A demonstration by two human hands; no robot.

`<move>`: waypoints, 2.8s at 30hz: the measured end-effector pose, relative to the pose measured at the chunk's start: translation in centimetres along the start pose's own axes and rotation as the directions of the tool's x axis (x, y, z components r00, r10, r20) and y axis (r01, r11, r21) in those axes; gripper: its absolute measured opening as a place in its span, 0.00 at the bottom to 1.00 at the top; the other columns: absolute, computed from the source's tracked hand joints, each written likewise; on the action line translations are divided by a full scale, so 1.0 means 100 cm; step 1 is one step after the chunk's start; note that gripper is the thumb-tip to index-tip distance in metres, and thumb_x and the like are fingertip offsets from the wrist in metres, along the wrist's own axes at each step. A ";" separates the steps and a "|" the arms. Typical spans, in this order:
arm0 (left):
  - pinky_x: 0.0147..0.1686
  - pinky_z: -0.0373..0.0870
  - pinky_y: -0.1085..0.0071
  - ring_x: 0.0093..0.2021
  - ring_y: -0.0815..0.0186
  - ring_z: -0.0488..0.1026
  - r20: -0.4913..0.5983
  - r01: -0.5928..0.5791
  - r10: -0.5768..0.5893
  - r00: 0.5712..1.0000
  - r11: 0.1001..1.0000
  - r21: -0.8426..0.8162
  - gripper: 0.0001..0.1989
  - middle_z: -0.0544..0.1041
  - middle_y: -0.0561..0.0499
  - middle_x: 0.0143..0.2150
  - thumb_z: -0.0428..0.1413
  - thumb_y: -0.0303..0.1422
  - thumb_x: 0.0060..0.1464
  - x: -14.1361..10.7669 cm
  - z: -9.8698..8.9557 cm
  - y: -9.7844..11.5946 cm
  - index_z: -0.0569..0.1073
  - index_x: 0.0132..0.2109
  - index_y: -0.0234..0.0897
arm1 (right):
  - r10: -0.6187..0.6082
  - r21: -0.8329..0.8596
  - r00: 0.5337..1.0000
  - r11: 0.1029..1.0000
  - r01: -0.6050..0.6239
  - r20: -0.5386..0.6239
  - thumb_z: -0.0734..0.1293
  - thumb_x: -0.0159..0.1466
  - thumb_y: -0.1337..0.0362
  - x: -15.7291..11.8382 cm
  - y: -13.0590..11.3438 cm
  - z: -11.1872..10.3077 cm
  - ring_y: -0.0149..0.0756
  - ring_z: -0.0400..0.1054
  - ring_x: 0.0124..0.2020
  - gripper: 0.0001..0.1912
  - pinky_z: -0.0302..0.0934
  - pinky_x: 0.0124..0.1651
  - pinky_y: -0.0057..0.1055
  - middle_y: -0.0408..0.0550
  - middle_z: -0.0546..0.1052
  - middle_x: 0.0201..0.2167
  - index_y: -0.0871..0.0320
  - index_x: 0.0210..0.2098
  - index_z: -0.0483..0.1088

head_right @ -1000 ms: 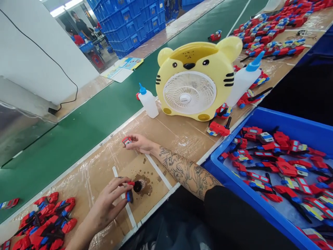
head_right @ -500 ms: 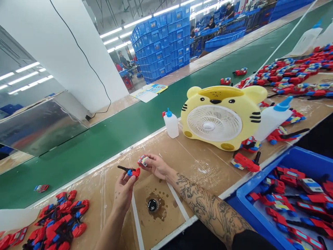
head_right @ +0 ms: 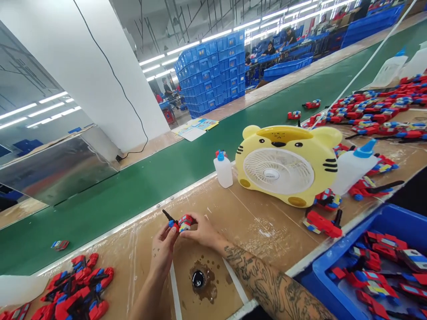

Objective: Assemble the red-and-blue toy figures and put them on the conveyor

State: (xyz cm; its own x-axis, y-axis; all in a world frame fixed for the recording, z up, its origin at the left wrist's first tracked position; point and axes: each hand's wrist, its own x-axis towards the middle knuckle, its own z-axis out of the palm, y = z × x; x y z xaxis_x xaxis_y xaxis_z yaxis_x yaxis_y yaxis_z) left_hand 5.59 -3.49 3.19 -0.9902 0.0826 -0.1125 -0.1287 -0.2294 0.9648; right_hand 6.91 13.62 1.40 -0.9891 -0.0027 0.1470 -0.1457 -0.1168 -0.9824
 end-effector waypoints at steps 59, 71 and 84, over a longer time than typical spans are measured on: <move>0.43 0.72 0.64 0.42 0.57 0.76 -0.045 0.043 0.147 0.988 0.015 0.999 0.12 0.74 0.43 0.46 0.48 0.27 0.61 -0.137 -0.226 0.061 0.76 0.45 0.39 | -0.038 -0.554 0.970 0.826 -0.104 -0.240 0.69 0.52 0.41 0.001 0.008 -0.016 0.47 0.75 0.32 0.24 0.70 0.32 0.34 0.53 0.80 0.30 0.56 0.31 0.77; 0.46 0.72 0.53 0.50 0.46 0.74 -0.076 0.077 -0.012 0.997 0.068 0.995 0.11 0.68 0.33 0.58 0.52 0.31 0.60 -0.114 -0.205 0.052 0.78 0.44 0.37 | -0.082 -0.673 0.968 0.704 0.225 0.237 0.66 0.61 0.45 0.054 -0.026 0.085 0.42 0.72 0.31 0.21 0.66 0.36 0.33 0.49 0.77 0.27 0.56 0.30 0.76; 0.43 0.71 0.68 0.47 0.58 0.73 -0.051 0.099 -0.138 0.989 0.368 0.924 0.13 0.75 0.43 0.48 0.53 0.33 0.60 -0.096 -0.212 -0.019 0.75 0.51 0.41 | -0.081 -0.698 0.855 0.542 0.468 0.512 0.65 0.63 0.68 0.232 0.046 0.377 0.46 0.66 0.53 0.30 0.57 0.55 0.37 0.58 0.73 0.52 0.61 0.64 0.60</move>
State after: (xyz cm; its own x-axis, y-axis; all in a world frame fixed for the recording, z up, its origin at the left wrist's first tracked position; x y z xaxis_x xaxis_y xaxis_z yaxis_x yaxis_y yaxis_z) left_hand 14.16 -24.41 -2.57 -0.9644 0.0643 -0.2566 -0.0954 0.8202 0.5641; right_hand -15.96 -24.39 4.58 -0.8242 -0.5009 0.2641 -0.5562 0.6283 -0.5440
